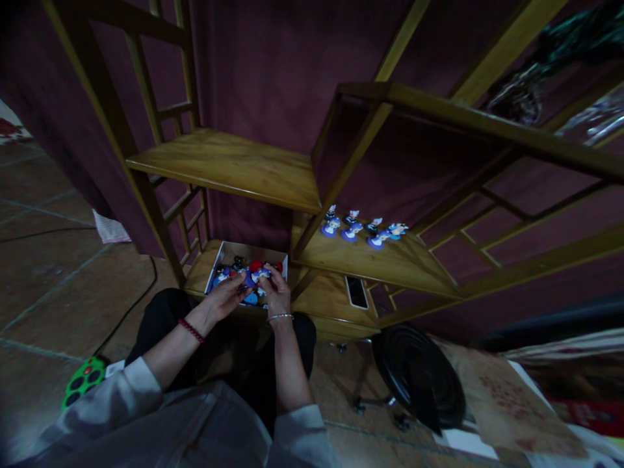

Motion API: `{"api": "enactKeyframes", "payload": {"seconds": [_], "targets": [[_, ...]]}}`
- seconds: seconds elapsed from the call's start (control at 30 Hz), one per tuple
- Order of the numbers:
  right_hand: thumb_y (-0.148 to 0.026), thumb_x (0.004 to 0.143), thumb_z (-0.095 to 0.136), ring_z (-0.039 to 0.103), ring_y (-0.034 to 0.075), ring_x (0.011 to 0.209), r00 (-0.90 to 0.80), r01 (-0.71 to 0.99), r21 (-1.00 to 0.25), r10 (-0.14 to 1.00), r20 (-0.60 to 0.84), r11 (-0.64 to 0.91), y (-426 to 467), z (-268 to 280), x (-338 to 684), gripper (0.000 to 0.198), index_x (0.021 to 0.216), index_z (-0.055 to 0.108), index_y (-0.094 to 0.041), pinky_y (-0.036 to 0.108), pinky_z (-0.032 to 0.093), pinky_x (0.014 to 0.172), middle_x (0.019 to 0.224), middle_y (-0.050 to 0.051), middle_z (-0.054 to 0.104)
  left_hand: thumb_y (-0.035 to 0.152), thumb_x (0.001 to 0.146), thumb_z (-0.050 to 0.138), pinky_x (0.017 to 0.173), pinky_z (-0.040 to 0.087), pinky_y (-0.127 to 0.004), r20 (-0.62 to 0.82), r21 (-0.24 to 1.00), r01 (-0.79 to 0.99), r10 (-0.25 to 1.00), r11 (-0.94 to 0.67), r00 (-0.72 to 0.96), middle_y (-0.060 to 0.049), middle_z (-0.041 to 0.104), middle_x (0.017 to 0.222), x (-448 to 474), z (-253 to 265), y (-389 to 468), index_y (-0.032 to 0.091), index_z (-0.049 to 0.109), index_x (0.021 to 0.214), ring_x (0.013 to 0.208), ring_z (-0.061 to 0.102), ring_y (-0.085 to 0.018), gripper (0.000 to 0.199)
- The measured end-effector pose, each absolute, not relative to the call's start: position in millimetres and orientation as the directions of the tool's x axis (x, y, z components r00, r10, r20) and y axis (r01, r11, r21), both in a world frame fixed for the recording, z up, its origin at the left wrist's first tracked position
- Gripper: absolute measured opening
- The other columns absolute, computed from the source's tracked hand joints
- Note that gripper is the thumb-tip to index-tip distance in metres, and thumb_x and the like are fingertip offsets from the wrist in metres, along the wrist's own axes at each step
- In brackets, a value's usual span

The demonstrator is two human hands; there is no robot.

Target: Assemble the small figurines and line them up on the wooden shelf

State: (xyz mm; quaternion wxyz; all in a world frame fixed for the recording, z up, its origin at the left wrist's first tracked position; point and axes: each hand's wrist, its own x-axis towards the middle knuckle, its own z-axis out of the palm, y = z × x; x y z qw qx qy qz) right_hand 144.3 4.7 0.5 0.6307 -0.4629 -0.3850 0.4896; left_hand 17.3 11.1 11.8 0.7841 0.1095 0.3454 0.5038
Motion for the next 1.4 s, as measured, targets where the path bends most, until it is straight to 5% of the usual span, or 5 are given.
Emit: {"api": "enactKeyframes", "payload": {"seconds": [0.97, 1.4], "targets": [[-0.03, 0.065, 0.07, 0.061, 0.016, 0.09, 0.125, -0.126, -0.985, 0.987, 0.104, 0.119, 3, 3, 149, 0.039, 0.103, 0.061, -0.024, 0.032, 0.046, 0.087, 0.095, 0.0, 0.068, 0.016, 0.071, 0.068, 0.06, 0.05, -0.019, -0.424, 0.518, -0.714, 0.867, 0.47, 0.263, -0.001, 0.064, 0.069, 15, 13, 11, 0.012, 0.063, 0.07, 0.063, 0.058, -0.008, 0.007], [-0.03, 0.062, 0.07, 0.061, 0.015, 0.082, 0.178, -0.086, -0.988, 0.978, 0.109, 0.126, 5, 6, 148, 0.038, 0.098, 0.06, -0.022, 0.03, 0.048, 0.078, 0.09, 0.0, 0.067, 0.018, 0.069, 0.071, 0.059, 0.049, -0.02, -0.427, 0.544, -0.703, 0.872, 0.458, 0.238, -0.003, 0.064, 0.072, 15, 19, 11, 0.011, 0.064, 0.074, 0.066, 0.058, -0.009, 0.011]]}}
